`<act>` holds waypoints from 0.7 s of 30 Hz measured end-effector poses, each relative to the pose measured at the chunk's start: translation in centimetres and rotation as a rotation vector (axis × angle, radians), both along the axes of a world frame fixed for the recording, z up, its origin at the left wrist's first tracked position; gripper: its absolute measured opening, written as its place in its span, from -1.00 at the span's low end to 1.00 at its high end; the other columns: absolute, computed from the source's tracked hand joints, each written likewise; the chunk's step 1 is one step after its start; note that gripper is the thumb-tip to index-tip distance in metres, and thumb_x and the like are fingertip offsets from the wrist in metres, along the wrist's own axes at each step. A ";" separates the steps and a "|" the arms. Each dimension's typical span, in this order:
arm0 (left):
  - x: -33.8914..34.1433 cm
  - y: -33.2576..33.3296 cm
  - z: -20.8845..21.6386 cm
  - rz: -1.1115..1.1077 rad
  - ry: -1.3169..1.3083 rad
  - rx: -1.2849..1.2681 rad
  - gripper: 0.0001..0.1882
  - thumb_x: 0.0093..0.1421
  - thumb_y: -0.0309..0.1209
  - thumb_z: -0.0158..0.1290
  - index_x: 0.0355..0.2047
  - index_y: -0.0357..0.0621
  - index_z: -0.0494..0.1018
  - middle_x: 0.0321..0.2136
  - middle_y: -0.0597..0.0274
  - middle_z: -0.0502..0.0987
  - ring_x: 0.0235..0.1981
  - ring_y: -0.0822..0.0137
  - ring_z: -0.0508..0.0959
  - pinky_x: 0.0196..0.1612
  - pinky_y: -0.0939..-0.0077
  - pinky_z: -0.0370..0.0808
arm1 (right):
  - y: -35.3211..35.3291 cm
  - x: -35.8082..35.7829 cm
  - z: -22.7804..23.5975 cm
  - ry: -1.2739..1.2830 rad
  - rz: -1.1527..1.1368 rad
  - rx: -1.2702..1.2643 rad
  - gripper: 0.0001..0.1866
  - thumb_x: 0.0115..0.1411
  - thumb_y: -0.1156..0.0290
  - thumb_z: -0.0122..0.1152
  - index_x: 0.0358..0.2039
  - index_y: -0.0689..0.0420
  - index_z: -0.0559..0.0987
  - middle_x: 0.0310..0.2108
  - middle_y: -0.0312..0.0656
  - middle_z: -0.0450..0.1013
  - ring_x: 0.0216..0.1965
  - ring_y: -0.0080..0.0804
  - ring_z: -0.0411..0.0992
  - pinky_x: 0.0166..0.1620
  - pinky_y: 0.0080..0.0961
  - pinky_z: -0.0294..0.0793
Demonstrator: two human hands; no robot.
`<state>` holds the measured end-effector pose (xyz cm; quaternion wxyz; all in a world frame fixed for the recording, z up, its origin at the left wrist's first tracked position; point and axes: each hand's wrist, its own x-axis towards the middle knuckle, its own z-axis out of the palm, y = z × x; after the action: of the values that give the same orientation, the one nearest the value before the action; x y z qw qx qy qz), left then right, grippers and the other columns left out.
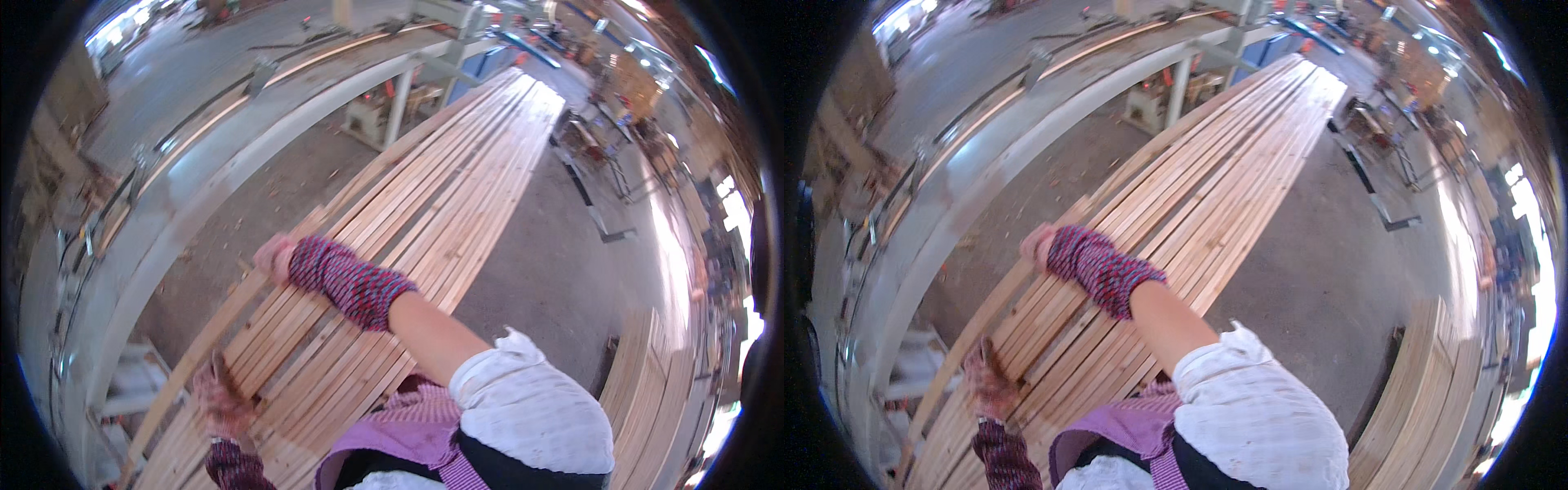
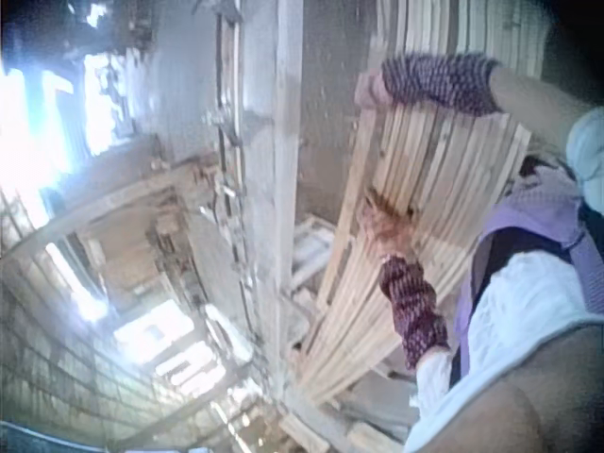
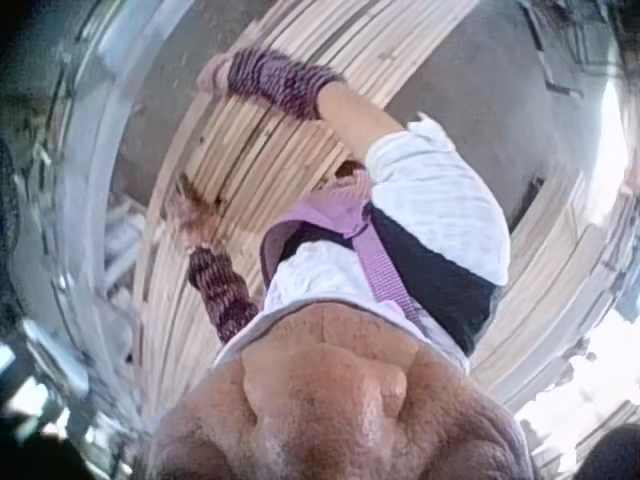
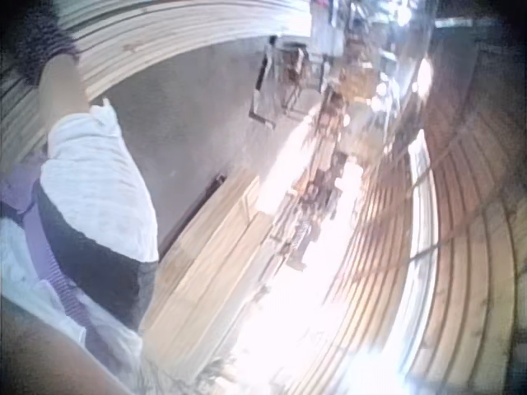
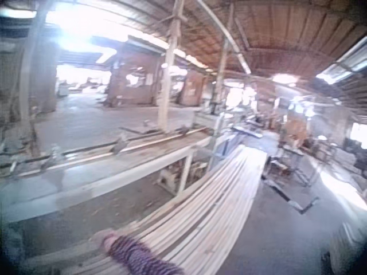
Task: The person picks up a long thin piece of wood from a stack and breaks it into smaller sections by hand and with their foot.
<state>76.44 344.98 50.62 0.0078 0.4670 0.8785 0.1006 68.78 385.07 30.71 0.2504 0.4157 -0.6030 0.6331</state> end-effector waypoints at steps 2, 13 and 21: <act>-1.6 -1.7 -2.3 -0.030 0.011 -0.002 0.07 -0.22 -0.38 0.29 0.34 -0.29 0.08 0.13 -0.20 0.35 0.16 -0.21 0.33 0.27 -0.02 0.24 | -0.5 -2.9 -1.4 -0.064 0.125 0.089 -0.78 -0.21 0.27 0.47 -0.72 0.04 0.57 -0.63 -0.16 0.52 -0.60 -0.10 0.44 -0.55 -0.12 0.36; -3.0 -3.4 -4.5 0.045 0.075 -0.028 0.21 -0.49 -0.21 0.45 0.28 -0.19 0.21 -0.03 0.01 0.41 0.01 -0.10 0.41 0.15 0.01 0.29 | -5.6 -2.1 2.3 -0.673 -0.884 1.153 -0.83 -0.34 0.29 0.53 -0.68 -0.03 0.66 -0.69 -0.25 0.51 -0.61 -0.25 0.48 -0.56 -0.24 0.41; -1.7 -1.2 -1.9 -0.050 -0.071 0.013 0.19 -0.41 -0.28 0.43 0.31 -0.24 0.17 0.09 -0.06 0.39 0.15 -0.10 0.36 0.25 0.04 0.27 | 1.2 0.3 0.7 0.138 0.111 0.080 -0.76 0.07 0.22 0.47 -0.49 0.06 0.60 -0.45 -0.13 0.56 -0.42 -0.06 0.50 -0.26 -0.16 0.47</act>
<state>74.70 343.83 48.72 0.0386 0.4849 0.8651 0.1224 69.03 386.23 31.39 0.2392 0.5007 -0.5852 0.5913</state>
